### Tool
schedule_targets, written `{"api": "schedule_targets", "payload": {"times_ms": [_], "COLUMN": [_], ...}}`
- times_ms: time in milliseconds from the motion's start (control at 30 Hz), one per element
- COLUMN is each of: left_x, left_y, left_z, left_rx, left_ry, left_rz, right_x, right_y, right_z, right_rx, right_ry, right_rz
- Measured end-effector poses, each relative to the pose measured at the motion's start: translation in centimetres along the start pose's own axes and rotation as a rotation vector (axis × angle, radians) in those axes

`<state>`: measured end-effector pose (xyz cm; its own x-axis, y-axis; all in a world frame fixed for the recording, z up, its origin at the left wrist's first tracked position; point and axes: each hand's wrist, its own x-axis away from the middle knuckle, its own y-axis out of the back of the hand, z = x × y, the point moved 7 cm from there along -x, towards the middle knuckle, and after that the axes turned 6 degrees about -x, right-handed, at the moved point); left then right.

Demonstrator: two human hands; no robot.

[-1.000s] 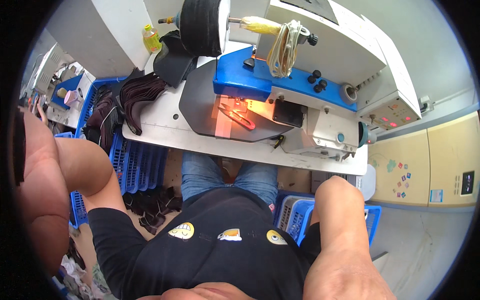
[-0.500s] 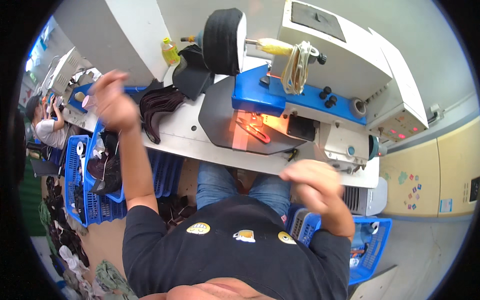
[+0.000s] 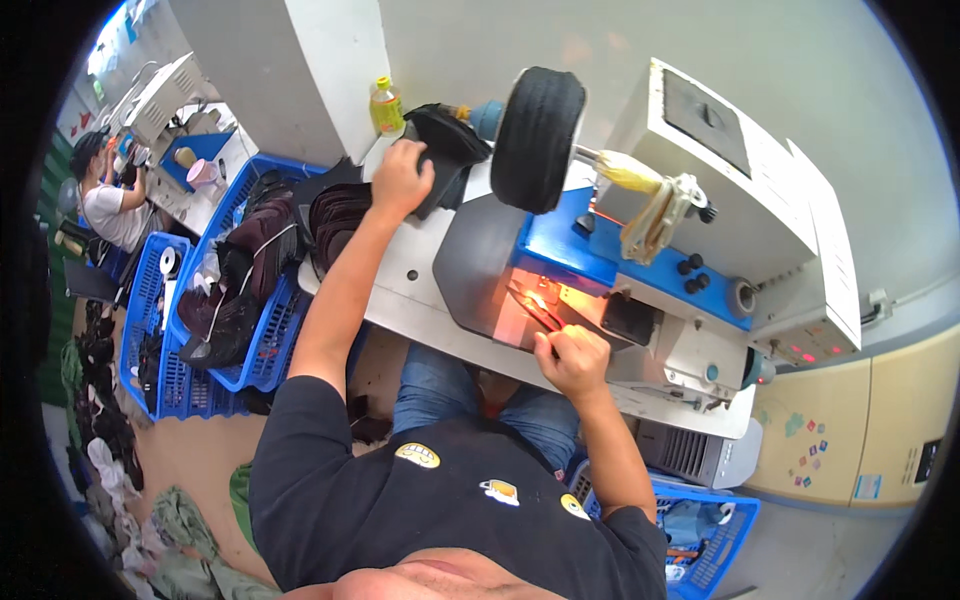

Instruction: The person sews shoe upper pieces using a sewing machine, guiding each piece under the needle by hand and cutting the thread with thread snips.

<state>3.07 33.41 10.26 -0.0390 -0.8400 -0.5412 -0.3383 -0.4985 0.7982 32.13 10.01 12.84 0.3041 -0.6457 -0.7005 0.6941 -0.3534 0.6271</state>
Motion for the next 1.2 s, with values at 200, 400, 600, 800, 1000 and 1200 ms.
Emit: {"api": "schedule_targets", "payload": {"times_ms": [200,400,600,800,1000,1200], "left_x": [6.2,14.7,15.6,14.4,16.1,15.3], "left_y": [7.2,4.0,3.3,6.3,4.5,3.2], "left_z": [11.9,15.3,15.6,14.9,17.0,18.2], "left_rx": [0.076,0.194,0.061,-0.046,-0.161,-0.069], "left_ry": [0.372,0.366,0.602,0.595,0.41,0.654], "left_rz": [-0.017,0.116,-0.076,-0.143,-0.184,0.044], "right_x": [-0.2,0.0,0.2,0.1,0.1,0.3], "right_y": [0.1,-0.1,-0.6,-0.3,-0.5,-0.4], "right_z": [-0.4,-0.3,0.0,-0.1,-0.1,0.1], "right_rx": [-0.051,-0.022,0.003,0.03,0.034,0.006], "right_ry": [-0.022,0.009,0.018,0.021,0.028,0.03], "right_rz": [0.019,-0.006,0.008,-0.001,0.008,-0.038]}}
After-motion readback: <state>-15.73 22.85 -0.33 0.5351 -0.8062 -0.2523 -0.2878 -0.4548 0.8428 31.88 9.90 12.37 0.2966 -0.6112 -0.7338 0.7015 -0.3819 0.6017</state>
